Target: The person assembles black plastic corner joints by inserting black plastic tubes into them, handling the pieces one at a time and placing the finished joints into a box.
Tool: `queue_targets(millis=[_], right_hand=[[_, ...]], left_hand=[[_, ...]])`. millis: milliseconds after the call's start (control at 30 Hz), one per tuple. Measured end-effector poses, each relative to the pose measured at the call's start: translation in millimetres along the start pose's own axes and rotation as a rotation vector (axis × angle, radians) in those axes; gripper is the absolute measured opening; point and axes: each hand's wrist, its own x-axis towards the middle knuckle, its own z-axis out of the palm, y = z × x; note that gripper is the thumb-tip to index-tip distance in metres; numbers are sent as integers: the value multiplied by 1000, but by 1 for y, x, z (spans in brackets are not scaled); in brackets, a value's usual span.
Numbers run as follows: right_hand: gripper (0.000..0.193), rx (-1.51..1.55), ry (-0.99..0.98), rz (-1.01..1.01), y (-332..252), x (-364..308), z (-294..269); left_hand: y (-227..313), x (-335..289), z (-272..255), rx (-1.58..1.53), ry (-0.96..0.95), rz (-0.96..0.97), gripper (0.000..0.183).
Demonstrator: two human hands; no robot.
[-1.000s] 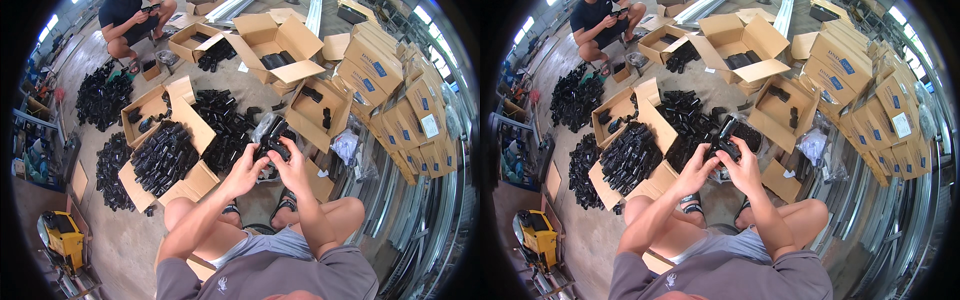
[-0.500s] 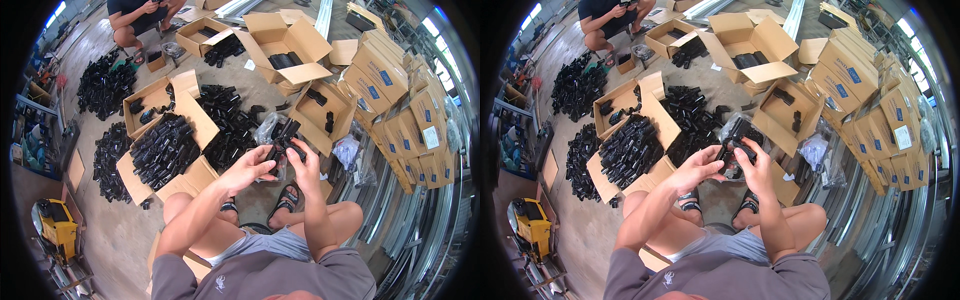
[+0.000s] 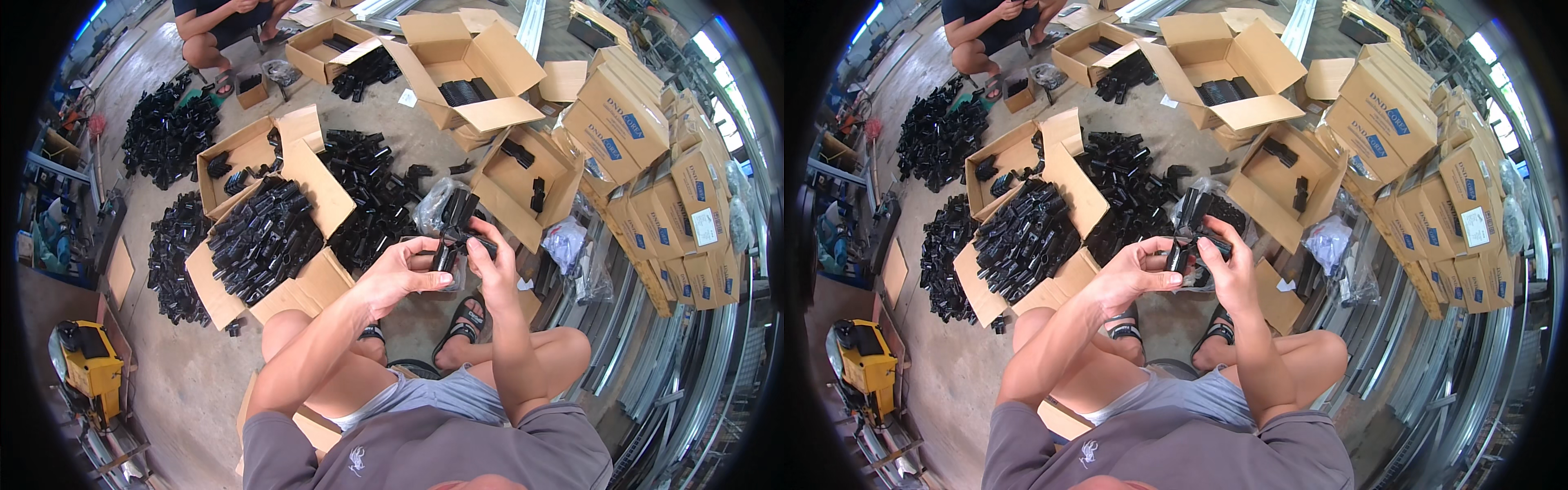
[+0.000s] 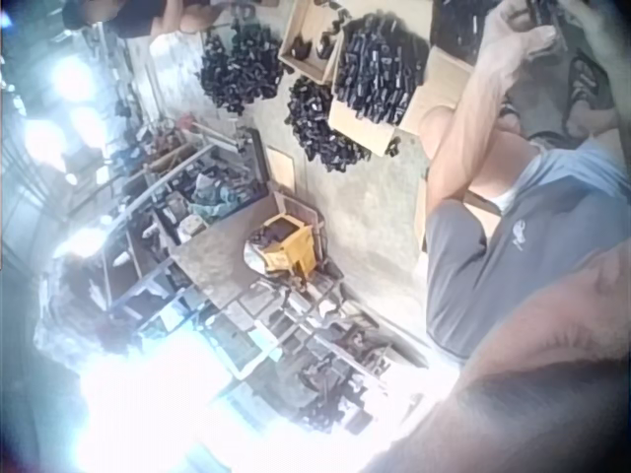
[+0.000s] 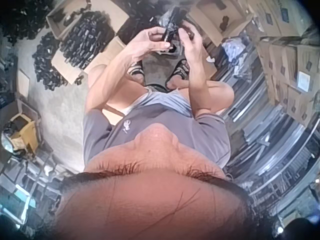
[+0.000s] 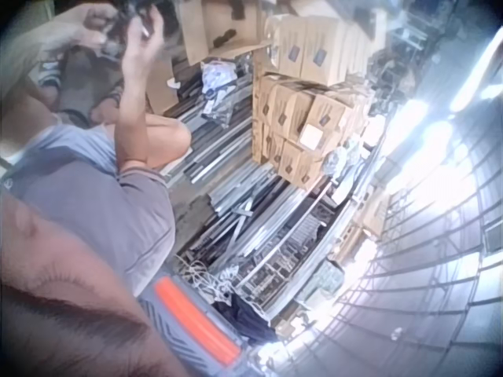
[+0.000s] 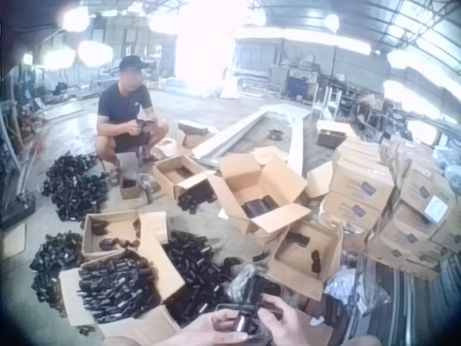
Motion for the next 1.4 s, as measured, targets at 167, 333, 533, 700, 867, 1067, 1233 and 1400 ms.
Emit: queue_targets(millis=[167, 333, 533, 700, 867, 1067, 1233, 1400], right_hand=[[47, 73, 71, -66, 15, -2, 10], [51, 124, 44, -50, 28, -1, 10], [53, 119, 40, 12, 42, 5, 8], [67, 376, 170, -29, 59, 27, 11], [39, -163, 439, 232, 200, 74, -55], [25, -863, 633, 98, 272, 79, -84], [19, -1092, 441, -35, 278, 115, -106], [16, -1006, 232, 193, 303, 160, -123]], left_hand=[[-5, 3, -1, 64, 61, 30, 51], [-6, 6, -3, 97, 101, 73, 55], [-4, 6, -3, 218, 136, 91, 58], [-2, 6, -12, 203, 210, 104, 50], [13, 4, -16, 387, 270, 273, 53], [24, -6, -21, 1301, 659, 399, 52], [23, 1, -29, 1396, 599, 316, 54], [24, 12, -27, 1350, 552, 305, 54]])
